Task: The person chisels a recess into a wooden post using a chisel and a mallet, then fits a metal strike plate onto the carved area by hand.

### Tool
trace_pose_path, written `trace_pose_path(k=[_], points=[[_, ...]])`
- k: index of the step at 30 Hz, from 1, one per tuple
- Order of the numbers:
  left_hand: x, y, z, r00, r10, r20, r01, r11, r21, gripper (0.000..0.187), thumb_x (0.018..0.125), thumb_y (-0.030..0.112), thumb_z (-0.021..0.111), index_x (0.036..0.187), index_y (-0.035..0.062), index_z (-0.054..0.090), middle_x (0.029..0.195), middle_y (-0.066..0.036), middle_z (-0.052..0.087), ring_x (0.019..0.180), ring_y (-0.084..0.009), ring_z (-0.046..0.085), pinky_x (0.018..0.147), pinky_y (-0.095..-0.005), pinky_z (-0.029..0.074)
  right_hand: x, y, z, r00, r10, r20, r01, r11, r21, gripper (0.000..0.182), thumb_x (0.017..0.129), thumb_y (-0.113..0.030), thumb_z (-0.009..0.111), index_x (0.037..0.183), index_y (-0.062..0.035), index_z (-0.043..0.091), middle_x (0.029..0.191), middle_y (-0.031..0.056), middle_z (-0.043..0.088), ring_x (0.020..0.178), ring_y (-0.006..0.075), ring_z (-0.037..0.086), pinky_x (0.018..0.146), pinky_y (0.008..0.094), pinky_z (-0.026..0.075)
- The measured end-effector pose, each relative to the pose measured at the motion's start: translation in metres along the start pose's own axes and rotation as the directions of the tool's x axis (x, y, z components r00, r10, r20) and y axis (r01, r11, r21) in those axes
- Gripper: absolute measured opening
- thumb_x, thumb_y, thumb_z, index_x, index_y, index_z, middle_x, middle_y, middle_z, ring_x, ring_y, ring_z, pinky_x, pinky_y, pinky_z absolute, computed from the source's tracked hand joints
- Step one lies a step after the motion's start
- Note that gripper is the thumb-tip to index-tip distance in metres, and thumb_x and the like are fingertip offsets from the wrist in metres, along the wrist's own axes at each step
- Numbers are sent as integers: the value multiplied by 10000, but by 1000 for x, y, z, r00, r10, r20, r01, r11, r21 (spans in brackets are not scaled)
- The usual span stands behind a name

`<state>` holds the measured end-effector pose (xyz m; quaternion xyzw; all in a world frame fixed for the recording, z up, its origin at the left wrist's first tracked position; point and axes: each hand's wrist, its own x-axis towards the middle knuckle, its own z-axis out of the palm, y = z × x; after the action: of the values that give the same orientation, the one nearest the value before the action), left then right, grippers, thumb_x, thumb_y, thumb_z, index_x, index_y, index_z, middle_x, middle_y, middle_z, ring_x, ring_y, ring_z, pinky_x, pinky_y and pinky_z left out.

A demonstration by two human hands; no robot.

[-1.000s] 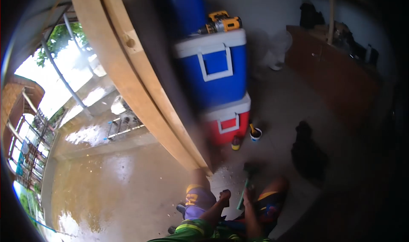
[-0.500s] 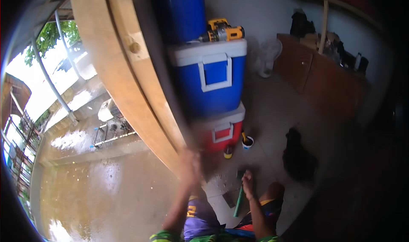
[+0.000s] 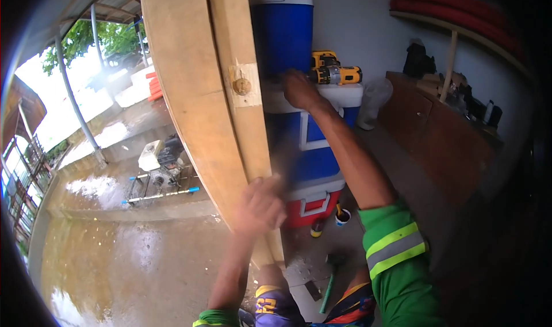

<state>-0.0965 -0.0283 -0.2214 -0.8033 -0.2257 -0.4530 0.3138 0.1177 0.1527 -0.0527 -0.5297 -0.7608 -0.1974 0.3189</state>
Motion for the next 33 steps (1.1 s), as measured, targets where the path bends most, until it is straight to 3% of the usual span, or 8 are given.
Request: trace_pose_path(k=[3,15,18,20,21,24,28,33], points=[[-2,1,0,1000,-16,10,16,1000,5,136,781,185,642,895,147,704,1123,5,725,1271,-177,584,1108,-419,391,35,16,30,989,-134,61,139,987,-84,294,884,-65,574,1151,-2,679,1209,218,647,1186,385,587,1009,484,466],[6,9,0,1000,0,-25,4,992,125,124,772,176,669,715,140,565,1067,-46,717,1239,-206,582,1084,-423,443,51,-5,20,973,148,177,-114,975,-190,267,902,-59,588,1146,-41,695,1184,241,670,1087,364,664,931,454,541],[7,11,2,999,-14,-53,21,991,131,27,704,119,614,709,146,617,988,-18,719,1200,-181,604,1094,-421,391,33,-6,17,974,12,-226,-35,995,-96,266,912,-58,616,1169,-25,679,1197,243,653,1046,381,665,871,458,555],[4,10,2,1000,-14,-22,17,992,123,68,743,168,664,750,146,600,1083,-36,708,1251,-196,569,1091,-430,416,16,-18,-4,829,30,-558,114,969,221,245,942,-114,630,1168,-27,668,1168,199,659,1060,344,657,868,437,549],[1,10,2,1000,-19,-10,20,993,115,108,763,192,688,770,146,591,1130,-45,702,1277,-204,551,1089,-434,428,4,-26,-18,723,81,-687,224,912,344,242,956,-142,636,1168,-28,663,1153,177,662,1067,325,653,867,427,546],[2,10,3,999,-42,15,41,995,95,85,772,194,674,828,149,629,1184,-46,687,1296,-206,539,1094,-438,417,-70,-59,-60,815,430,-389,269,314,911,254,1004,-210,606,1212,-65,619,1061,80,651,922,187,624,741,359,531],[7,12,1,999,-41,5,40,990,133,279,787,193,645,1062,142,645,1301,-44,644,1323,-214,522,1110,-433,378,-133,-87,-74,954,298,-40,181,-462,868,291,1016,-310,601,1224,-110,567,1035,30,631,806,114,565,668,297,480],[21,23,-13,977,-211,-34,208,975,-83,455,793,38,667,1244,75,615,1306,-163,612,1236,-358,542,1040,-432,404,-166,-97,-88,950,297,92,94,-557,825,274,1024,-347,579,1154,-107,548,1019,45,613,766,116,551,629,308,448]])
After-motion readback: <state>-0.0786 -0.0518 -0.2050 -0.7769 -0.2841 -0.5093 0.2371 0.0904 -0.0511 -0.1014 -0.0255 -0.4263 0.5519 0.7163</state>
